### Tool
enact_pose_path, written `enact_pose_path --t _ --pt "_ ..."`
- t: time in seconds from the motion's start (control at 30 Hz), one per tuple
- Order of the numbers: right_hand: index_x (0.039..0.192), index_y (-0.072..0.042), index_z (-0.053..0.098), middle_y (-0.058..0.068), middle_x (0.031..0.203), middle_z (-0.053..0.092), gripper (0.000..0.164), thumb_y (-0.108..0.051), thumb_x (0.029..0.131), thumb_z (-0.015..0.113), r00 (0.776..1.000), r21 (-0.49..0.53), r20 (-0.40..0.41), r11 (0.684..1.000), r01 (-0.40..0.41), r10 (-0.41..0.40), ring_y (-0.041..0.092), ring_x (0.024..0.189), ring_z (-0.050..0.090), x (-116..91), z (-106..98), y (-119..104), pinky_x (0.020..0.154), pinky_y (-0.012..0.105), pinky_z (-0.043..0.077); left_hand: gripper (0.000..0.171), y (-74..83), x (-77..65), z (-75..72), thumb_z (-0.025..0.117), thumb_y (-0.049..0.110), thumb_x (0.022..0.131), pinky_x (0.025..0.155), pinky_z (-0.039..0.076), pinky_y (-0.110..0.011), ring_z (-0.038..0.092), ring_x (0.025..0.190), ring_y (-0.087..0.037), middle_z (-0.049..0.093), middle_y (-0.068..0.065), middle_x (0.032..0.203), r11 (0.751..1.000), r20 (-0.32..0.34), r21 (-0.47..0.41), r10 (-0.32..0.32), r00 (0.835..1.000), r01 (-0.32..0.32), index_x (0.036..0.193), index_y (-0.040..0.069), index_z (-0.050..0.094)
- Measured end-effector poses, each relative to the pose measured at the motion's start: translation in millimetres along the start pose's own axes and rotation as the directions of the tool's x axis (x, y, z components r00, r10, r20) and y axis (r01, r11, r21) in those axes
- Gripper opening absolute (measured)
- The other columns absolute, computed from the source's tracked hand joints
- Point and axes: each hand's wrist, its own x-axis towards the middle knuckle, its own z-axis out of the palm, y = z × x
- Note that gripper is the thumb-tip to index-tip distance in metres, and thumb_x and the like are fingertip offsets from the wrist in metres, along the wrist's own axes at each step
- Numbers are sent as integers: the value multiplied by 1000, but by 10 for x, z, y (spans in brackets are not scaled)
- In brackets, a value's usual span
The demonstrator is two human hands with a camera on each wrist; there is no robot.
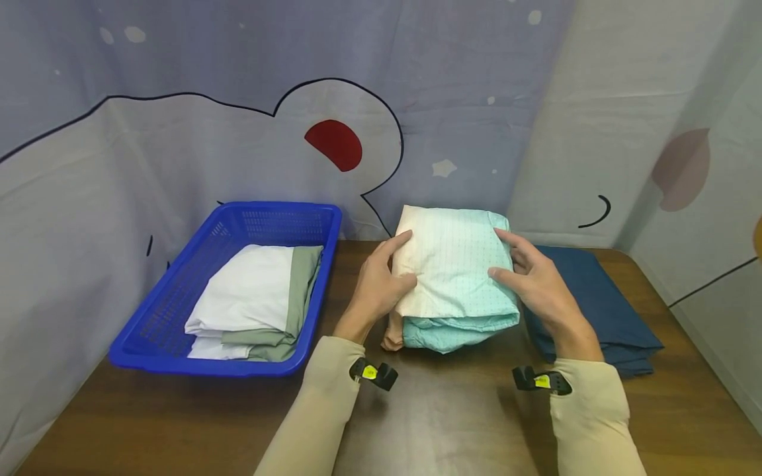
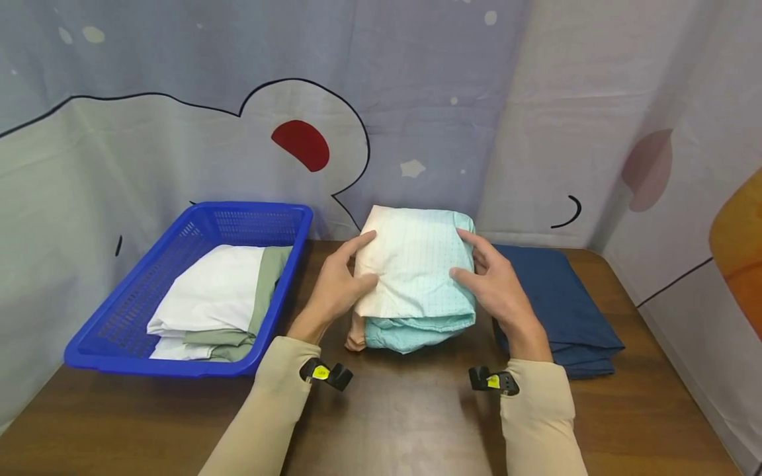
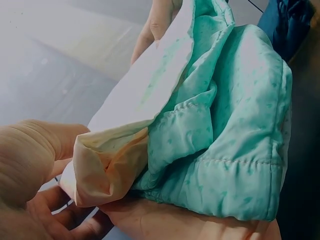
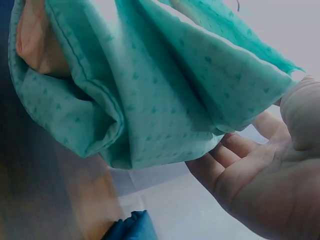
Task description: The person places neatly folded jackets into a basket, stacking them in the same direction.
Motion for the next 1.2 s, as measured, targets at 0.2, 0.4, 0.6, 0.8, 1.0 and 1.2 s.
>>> enact_pose_path --t 0.2,0.4,0.6,0.8,1.0,1.2 --pt "170 -29 30 20 174 11 76 -20 104 69 1000 -10 -13 1000 13 -13 42 159 15 -36 -23 -83 120 66 24 81 88 0 -42 66 -2 78 99 47 -42 57 115 -27 63 -8 140 998 -23 36 52 998 -51 155 19 57" --pt "169 -30 31 16 174 13 75 -23 105 69 999 -21 -25 999 34 -35 41 159 16 -55 -32 -135 120 66 25 79 165 -21 -110 66 -1 79 96 47 -43 57 112 -27 64 -10 138 993 -36 43 115 993 -113 155 17 58" --pt "170 -28 31 16 174 16 76 -21 105 69 998 -4 -35 998 58 -58 41 158 19 -68 -15 -185 118 67 27 78 234 -38 -164 66 -2 79 101 48 -44 59 120 -27 63 -10 142 991 -43 43 129 991 -127 155 16 57" --pt "169 -28 31 16 174 18 76 -21 105 69 996 19 -33 996 83 -83 40 158 22 -86 10 -229 117 67 30 77 280 -57 -224 68 -2 80 100 49 -45 59 119 -27 63 -11 143 989 -51 54 138 989 -135 154 15 58" --pt "169 -28 33 14 169 34 74 -18 105 69 993 68 -23 991 119 -118 33 152 38 -94 60 -274 106 32 48 76 302 -70 -312 68 -2 81 99 48 -45 59 119 -28 63 -12 143 987 -50 56 155 987 -152 155 14 58" --pt "167 -28 36 13 166 38 72 -18 104 70 988 102 -17 983 151 -151 29 150 42 -97 138 -323 100 22 47 73 310 -98 -440 69 1 82 88 50 -40 61 104 -27 65 -11 136 986 -64 54 162 985 -159 153 13 59"
